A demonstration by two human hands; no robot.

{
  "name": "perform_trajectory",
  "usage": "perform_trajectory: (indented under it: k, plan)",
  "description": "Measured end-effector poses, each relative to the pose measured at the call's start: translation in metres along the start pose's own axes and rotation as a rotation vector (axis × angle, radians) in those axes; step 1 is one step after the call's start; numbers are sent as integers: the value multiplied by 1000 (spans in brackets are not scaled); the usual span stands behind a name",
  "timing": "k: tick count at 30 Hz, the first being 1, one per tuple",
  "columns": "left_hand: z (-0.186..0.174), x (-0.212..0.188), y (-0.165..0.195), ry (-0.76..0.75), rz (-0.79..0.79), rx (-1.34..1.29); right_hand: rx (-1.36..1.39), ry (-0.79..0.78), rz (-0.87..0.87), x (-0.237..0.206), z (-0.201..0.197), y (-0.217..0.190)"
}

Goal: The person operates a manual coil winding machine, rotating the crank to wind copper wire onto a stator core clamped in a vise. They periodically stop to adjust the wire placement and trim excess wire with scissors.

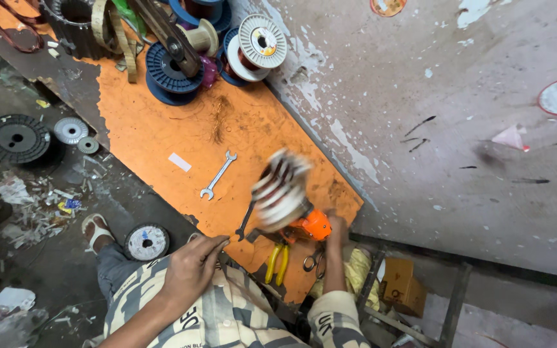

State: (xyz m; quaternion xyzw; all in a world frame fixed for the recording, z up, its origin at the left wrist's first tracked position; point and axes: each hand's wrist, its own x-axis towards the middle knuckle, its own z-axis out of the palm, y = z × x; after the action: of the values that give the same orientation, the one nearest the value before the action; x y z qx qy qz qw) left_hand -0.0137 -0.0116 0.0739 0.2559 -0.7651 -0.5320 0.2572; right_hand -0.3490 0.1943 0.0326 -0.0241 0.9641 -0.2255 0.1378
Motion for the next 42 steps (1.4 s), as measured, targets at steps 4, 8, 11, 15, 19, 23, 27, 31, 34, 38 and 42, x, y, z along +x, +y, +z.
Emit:
perform_trajectory:
  k: [4,8,11,15,19,23,27,31,34,38,42]
  plan:
    - [-3,-5,1,26,7,-9,185,126,-574,-41,17,-2]
    - [-7,-7,2,37,27,-3,18,130,-346,-75,28,0]
    - [-9,-8,3,34,23,10,-298,42,3,-96,32,7]
    - [-10,-7,3,24,19,1,-355,74,112,-122,33,18]
    - [-6,-7,0,45,61,-8,-255,57,240,-139,27,42]
    - [4,3,-12,147,214,-8,-452,265,168,-133,22,72]
    - [13,11,-26,155,346,7,-348,227,85,-116,41,80]
    - [13,8,-24,108,286,82,-300,228,106,-108,52,76]
    - [8,8,-21,125,322,85,-296,246,89,-112,41,81]
    - [2,6,-15,78,407,0,-338,238,116,-124,24,88]
    - [3,9,0,79,301,21,-348,236,141,-132,18,78]
